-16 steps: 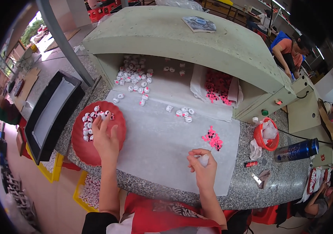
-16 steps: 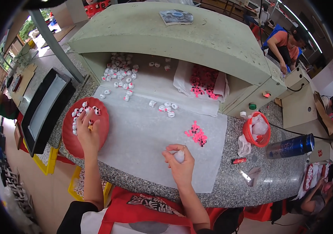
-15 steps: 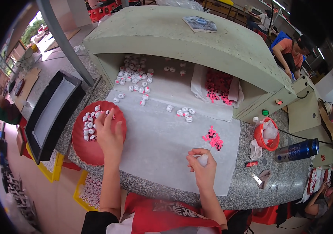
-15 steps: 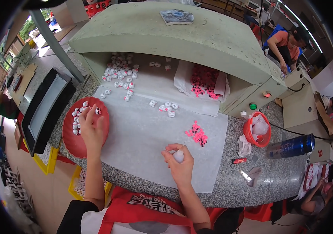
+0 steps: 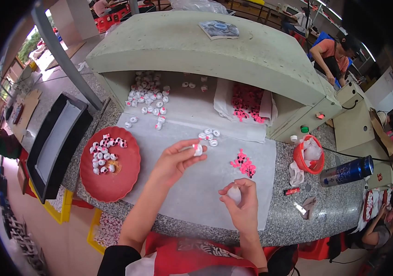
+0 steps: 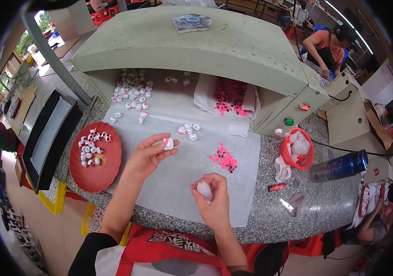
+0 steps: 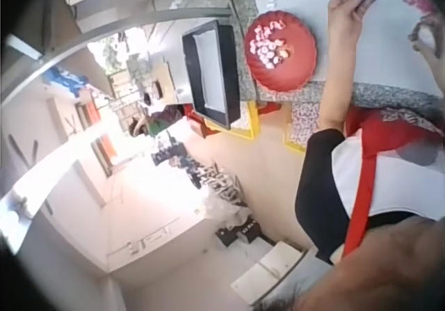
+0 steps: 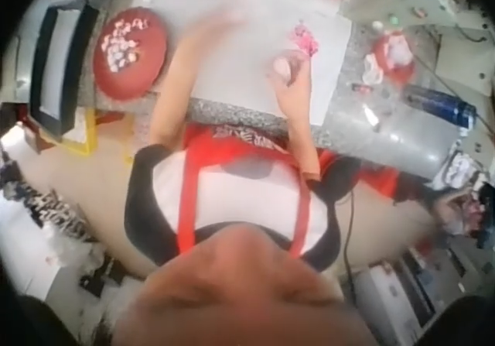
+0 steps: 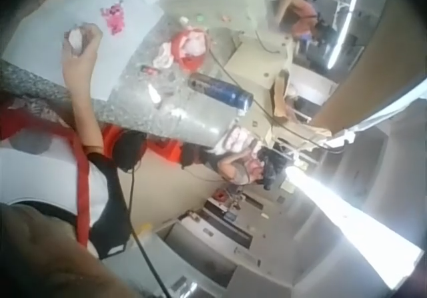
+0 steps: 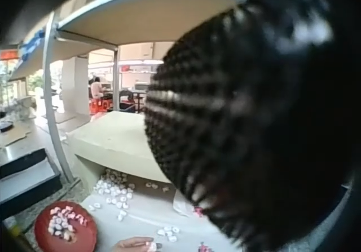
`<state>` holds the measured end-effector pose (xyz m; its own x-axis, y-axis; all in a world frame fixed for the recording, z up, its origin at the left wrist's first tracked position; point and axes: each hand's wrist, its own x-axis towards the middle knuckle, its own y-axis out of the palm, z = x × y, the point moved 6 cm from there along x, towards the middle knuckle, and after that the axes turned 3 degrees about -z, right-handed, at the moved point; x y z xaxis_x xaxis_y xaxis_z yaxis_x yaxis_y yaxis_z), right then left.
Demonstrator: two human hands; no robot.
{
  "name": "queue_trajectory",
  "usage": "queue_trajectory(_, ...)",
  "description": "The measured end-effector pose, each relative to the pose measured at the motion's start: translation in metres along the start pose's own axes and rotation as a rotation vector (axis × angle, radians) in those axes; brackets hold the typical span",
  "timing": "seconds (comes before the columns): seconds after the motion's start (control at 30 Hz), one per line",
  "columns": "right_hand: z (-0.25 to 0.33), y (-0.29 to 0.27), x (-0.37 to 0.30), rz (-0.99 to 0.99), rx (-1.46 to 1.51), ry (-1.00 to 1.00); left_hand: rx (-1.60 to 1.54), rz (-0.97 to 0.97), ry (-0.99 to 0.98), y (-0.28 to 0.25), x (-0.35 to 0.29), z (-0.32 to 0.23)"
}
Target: Apply glue to small white toy components and attach pink bow pieces to assemble characters.
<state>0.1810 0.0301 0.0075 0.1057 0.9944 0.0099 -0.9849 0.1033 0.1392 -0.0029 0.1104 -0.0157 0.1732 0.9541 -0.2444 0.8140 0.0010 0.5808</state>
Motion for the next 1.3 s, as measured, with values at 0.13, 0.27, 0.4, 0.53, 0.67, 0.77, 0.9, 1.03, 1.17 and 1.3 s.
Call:
queue_trajectory(0.13, 0.024, 0.001, -0.001, 0.001, 0.001, -0.031, -0.17, 0.108, -0.013, 0.02, -0.05, 0.011)
queue_trajectory(0.27, 0.043, -0.008, -0.015, -0.05, -0.132, -0.176, 0.01, 0.114, 0.044, 0.029, -0.062, 0.014)
queue_trajectory(0.4, 0.063, -0.007, -0.026, -0.084, -0.283, -0.47, 0.022, 0.076, 0.022, 0.038, -0.066, 0.019)
queue_trajectory(0.53, 0.076, 0.0, -0.031, -0.061, -0.396, -0.651, 0.15, 0.036, 0.159, 0.043, -0.073, 0.017)
queue_trajectory(0.67, 0.078, 0.006, -0.031, -0.043, -0.458, -0.71, 0.23, -0.009, 0.282, 0.044, -0.076, 0.011)
queue_trajectory(0.77, 0.076, 0.006, -0.032, -0.041, -0.473, -0.707, 0.218, 0.002, 0.328, 0.045, -0.077, 0.009)
queue_trajectory(0.9, 0.073, 0.006, -0.03, -0.045, -0.472, -0.677, 0.224, 0.015, 0.325, 0.044, -0.077, 0.009)
queue_trajectory(1.03, 0.072, 0.007, -0.029, -0.046, -0.471, -0.679, 0.235, 0.01, 0.329, 0.044, -0.077, 0.01)
queue_trajectory(1.17, 0.072, 0.007, -0.03, -0.039, -0.48, -0.686, 0.228, 0.008, 0.326, 0.045, -0.077, 0.009)
queue_trajectory(1.3, 0.071, 0.005, -0.031, -0.041, -0.485, -0.646, 0.246, 0.005, 0.328, 0.045, -0.077, 0.009)
